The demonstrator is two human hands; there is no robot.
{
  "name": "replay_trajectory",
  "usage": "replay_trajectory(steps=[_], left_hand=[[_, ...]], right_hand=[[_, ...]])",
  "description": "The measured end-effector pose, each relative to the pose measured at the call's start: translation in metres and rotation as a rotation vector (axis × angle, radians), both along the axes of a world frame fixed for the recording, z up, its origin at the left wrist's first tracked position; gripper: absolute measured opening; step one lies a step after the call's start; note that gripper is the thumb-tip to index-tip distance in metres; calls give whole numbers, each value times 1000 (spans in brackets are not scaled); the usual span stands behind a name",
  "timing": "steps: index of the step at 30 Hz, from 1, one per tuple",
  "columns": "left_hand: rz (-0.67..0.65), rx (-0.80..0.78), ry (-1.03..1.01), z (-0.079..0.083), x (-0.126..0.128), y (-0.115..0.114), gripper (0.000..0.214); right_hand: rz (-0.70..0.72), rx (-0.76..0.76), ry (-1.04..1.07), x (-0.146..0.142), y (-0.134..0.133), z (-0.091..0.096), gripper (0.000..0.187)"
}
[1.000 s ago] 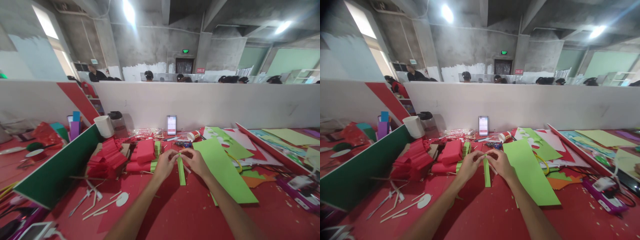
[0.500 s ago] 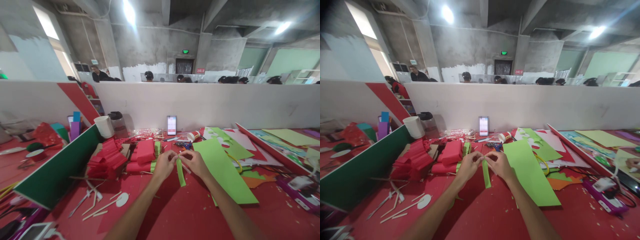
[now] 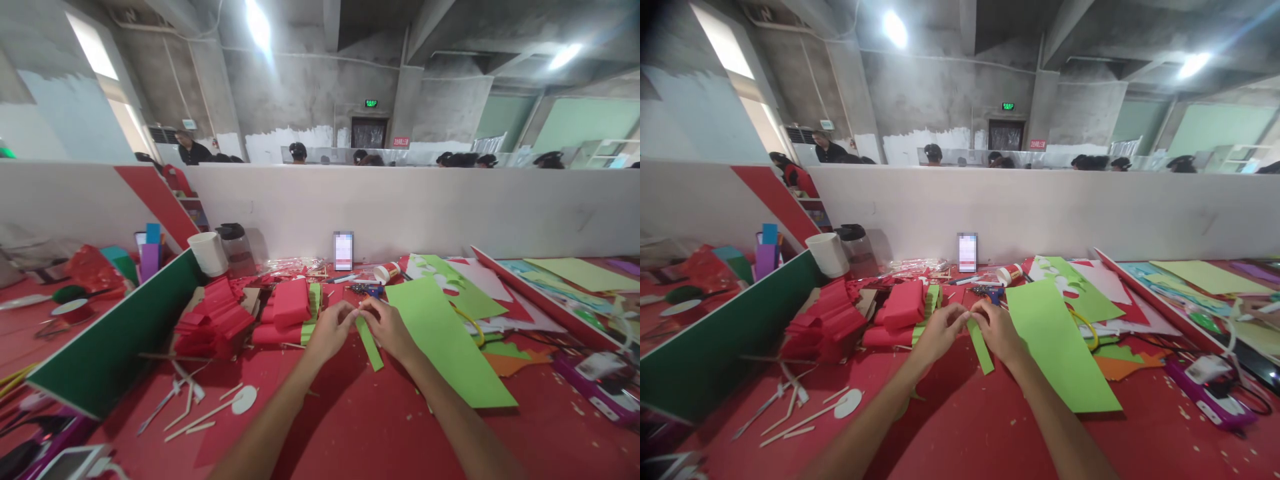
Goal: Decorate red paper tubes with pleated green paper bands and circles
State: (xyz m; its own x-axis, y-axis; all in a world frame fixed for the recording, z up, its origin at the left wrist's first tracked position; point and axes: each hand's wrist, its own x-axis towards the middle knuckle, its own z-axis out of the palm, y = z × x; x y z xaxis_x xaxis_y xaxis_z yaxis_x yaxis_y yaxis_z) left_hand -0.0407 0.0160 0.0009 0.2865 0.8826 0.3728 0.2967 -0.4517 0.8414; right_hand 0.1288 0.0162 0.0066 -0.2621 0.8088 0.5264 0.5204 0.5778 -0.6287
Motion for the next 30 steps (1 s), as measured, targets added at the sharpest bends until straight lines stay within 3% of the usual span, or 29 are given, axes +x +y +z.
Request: replay_trajectory(steps=[11,18,24,30], left_hand=[[25,-16,-1,-7,-3,6,31],[3,-6,-5,-3,-1,3,28],[-51,-100,-146,-2,0,5,19],[20,-83,-171,-2,-2,7,12]], right_hand=[[109,-137,111,-3,-2,0,11],[51,-70,129,-1,-1,0,8],[21,-41,131,-1,-3,5,10],[112,-175,243,-1,-4,5,12]])
